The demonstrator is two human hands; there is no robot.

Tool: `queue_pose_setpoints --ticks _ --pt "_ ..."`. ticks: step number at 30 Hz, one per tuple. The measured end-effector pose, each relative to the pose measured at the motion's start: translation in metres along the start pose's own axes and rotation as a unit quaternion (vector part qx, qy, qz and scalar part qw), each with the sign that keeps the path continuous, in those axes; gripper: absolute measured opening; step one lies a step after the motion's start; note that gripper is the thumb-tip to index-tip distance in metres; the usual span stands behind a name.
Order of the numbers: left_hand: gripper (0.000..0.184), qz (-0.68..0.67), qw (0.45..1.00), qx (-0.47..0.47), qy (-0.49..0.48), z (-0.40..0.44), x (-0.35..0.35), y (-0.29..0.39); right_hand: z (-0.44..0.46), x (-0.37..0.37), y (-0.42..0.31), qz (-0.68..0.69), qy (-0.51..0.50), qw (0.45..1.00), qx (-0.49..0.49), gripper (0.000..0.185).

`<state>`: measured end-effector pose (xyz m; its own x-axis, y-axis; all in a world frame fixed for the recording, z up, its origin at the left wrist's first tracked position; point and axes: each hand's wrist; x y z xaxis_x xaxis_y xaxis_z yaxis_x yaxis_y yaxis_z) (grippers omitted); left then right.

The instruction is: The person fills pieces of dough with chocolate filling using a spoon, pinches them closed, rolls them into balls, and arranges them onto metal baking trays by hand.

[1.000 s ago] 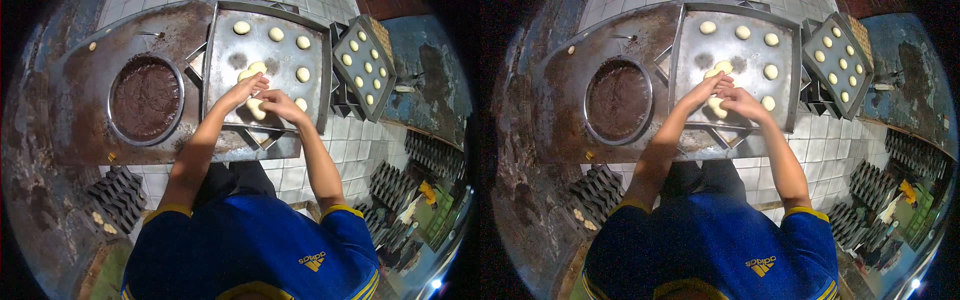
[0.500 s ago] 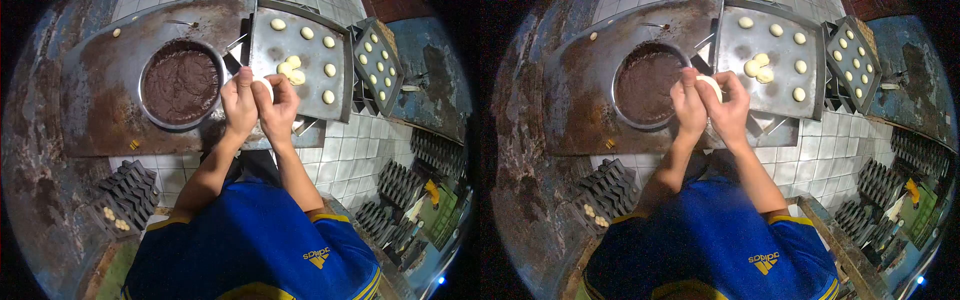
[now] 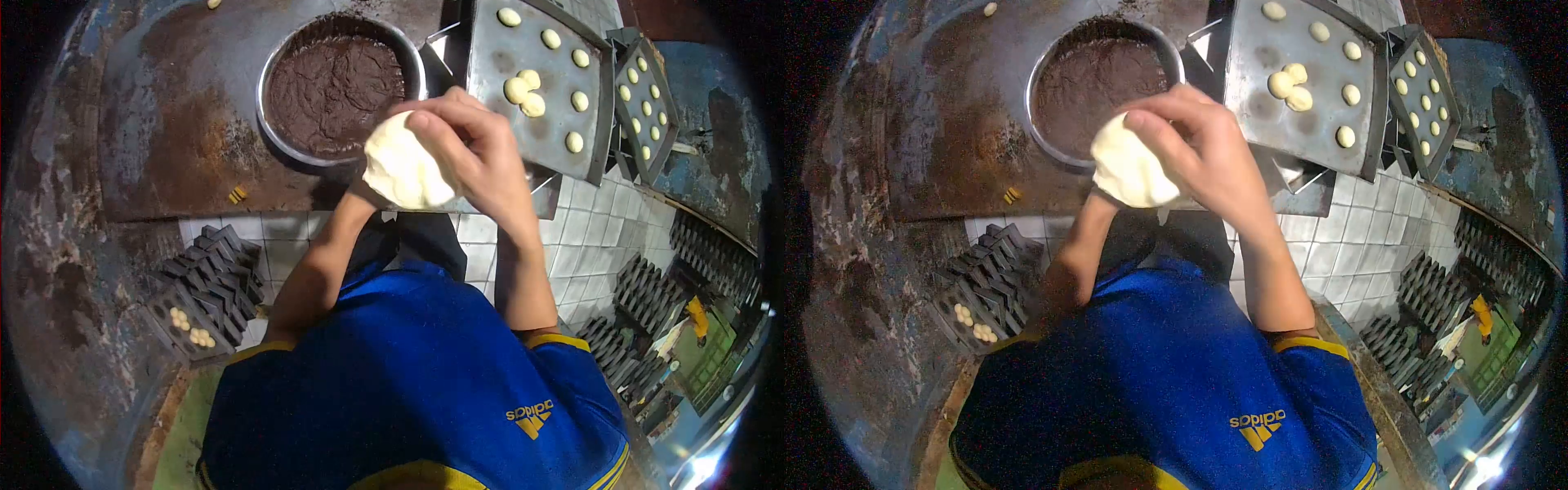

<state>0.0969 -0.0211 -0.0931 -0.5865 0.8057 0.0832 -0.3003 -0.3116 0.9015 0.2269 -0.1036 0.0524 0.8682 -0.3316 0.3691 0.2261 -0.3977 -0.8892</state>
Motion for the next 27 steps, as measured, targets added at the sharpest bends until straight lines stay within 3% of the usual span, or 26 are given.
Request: queue_pose_setpoints --ticks 1,2,3,4,5,6,7,8,9,11,14,15,16,17,18,21,24,27 --pt "0.053 0.068 0.995 -0.061 -0.038 -0.013 -0.001 -0.003 0.004 -0.005 0.016 -0.051 0.044 0.997 -0.04 0.034" --pt "0.066 0.01 0.998 -0.012 -0.053 -0.027 0.013 -0.006 0.01 -0.013 0.048 -0.05 0.042 0.997 -0.048 0.034" --pt "0.08 0.054 0.997 0.045 -0.036 -0.058 0.017 -0.032 0.018 -0.024 0.092 -0.057 0.065 0.991 -0.104 0.04" --pt "0.08 0.053 0.997 0.048 -0.036 -0.079 0.019 -0.048 0.019 -0.036 0.137 -0.064 0.088 0.981 -0.158 0.046" --pt "0.079 -0.051 0.982 0.147 0.11 -0.098 0.02 -0.058 0.011 -0.052 0.184 -0.182 0.087 0.962 -0.186 0.048" --pt "0.077 -0.068 0.966 0.186 0.167 -0.108 0.027 -0.059 -0.003 -0.07 0.23 -0.297 0.083 0.928 -0.212 0.051" --pt "0.075 -0.085 0.945 0.22 0.228 -0.118 0.034 -0.059 -0.018 -0.085 0.269 -0.352 0.026 0.9 -0.255 0.051" --pt "0.07 -0.063 0.948 0.227 0.212 -0.129 0.053 -0.068 -0.027 -0.097 0.301 -0.406 -0.03 0.866 -0.29 0.052" --pt "0.066 -0.041 0.952 0.233 0.196 -0.139 0.072 -0.075 -0.034 -0.103 0.33 -0.407 -0.037 0.867 -0.284 0.052" --pt "0.058 -0.046 0.936 0.3 0.177 -0.159 0.108 -0.076 -0.055 -0.117 0.366 -0.41 0.065 0.908 -0.058 0.046" --pt "0.048 -0.005 0.937 0.298 0.185 -0.143 0.132 -0.039 -0.039 -0.115 0.318 -0.34 -0.039 0.933 -0.114 0.045" --pt "0.047 -0.041 0.903 0.348 0.247 -0.139 0.138 -0.024 -0.023 -0.11 0.27 -0.256 -0.027 0.962 -0.088 0.026" --pt "0.047 -0.077 0.861 0.397 0.308 -0.14 0.144 -0.016 -0.008 -0.105 0.234 -0.256 -0.032 0.962 -0.089 0.026" --pt "0.048 0.011 0.894 0.387 0.227 -0.147 0.155 -0.018 0.01 -0.101 0.205 -0.272 -0.018 0.961 -0.038 0.022" --pt "0.048 0.011 0.892 0.388 0.23 -0.145 0.157 -0.016 0.026 -0.1 0.188 -0.287 -0.002 0.958 0.015 0.021" --pt "0.051 0.022 0.86 0.424 0.283 -0.141 0.16 -0.016 0.07 -0.11 0.176 -0.357 -0.001 0.93 0.085 0.028" --pt "0.058 -0.069 0.876 0.346 0.33 -0.166 0.171 -0.045 0.102 -0.129 0.178 -0.378 -0.042 0.917 0.119 0.035" --pt "0.062 0.002 0.893 0.301 0.336 -0.198 0.179 -0.068 0.112 -0.144 0.181 -0.392 -0.046 0.91 0.128 0.035"
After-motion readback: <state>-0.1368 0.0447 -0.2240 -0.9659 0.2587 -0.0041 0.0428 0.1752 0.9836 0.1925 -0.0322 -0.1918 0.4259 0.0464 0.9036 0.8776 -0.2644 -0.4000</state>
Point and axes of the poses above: each hand's wrist, its own z-axis towards the middle knuckle, its own x-axis out of the back of the hand, y = z × x, and after that the axes turned 12 degrees about -x, right-handed
